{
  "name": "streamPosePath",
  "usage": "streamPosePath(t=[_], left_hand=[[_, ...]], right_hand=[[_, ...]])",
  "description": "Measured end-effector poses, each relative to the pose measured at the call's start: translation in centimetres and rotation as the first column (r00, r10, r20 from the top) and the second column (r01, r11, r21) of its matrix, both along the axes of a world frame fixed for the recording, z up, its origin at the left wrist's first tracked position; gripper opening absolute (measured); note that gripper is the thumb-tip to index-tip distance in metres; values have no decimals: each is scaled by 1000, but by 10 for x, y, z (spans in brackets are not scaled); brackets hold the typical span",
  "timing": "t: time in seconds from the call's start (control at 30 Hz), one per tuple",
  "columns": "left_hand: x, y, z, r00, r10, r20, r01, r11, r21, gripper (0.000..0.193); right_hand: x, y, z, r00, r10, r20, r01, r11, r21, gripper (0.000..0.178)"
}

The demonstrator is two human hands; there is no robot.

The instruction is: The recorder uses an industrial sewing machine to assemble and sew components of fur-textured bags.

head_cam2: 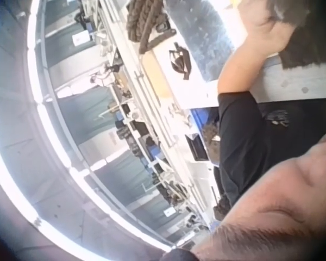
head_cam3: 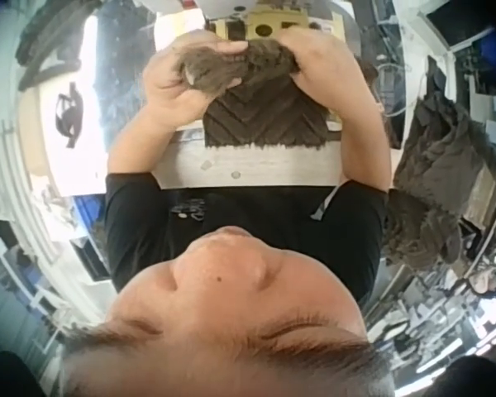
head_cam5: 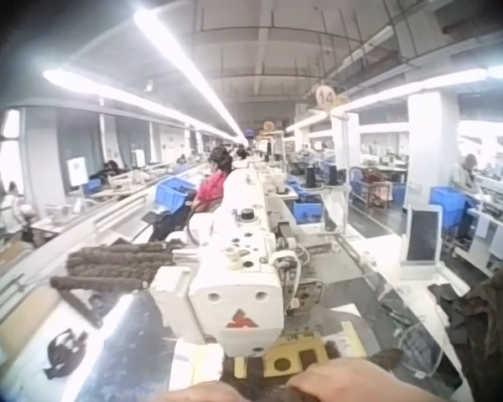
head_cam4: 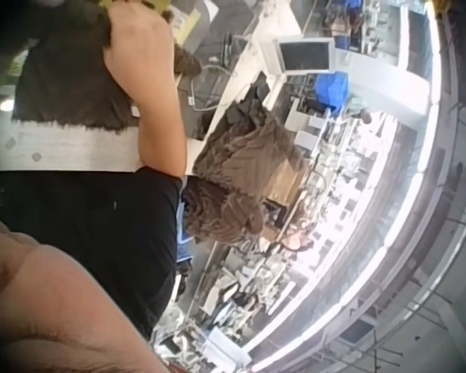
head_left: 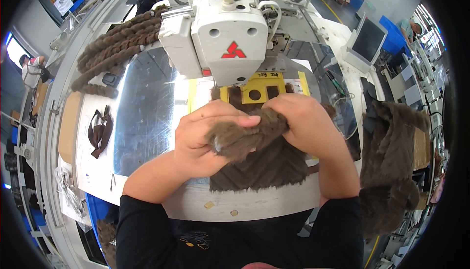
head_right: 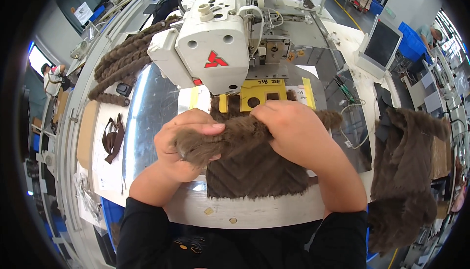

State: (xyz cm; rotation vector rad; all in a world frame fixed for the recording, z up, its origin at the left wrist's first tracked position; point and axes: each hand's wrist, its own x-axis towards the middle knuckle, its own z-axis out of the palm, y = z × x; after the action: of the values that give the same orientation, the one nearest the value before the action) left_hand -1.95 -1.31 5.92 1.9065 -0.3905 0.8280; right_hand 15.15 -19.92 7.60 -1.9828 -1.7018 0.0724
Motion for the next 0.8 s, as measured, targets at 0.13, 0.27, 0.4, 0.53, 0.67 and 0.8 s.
streamPosePath(t=[0.13, 0.27, 0.4, 0.53, 0.67, 0.8], left_hand=[[9, -10, -12, 998, 29, 58, -22, 993, -119, 28], [7, -10, -24, 963, -268, -39, 210, 830, -516, 29], [7, 8, -18, 982, -174, -68, 162, 976, -149, 16], [14, 14, -14, 986, -156, -65, 161, 983, 87, 20], [17, 9, -12, 982, -172, -79, 183, 971, 155, 18], [15, 7, -8, 977, -177, -121, 193, 972, 137, 16]], right_hand=[[-15, 11, -9, 998, 34, -59, -32, 999, 20, 39], [-25, 15, -8, 988, 141, -69, -151, 975, -161, 47], [-20, 5, 4, 985, 166, 41, -167, 986, 21, 61], [-22, -14, 27, 989, 132, 60, -145, 866, 479, 44], [-30, -20, 34, 975, 199, 103, -224, 870, 440, 28], [-30, -14, 24, 982, 152, 116, -189, 869, 457, 34]])
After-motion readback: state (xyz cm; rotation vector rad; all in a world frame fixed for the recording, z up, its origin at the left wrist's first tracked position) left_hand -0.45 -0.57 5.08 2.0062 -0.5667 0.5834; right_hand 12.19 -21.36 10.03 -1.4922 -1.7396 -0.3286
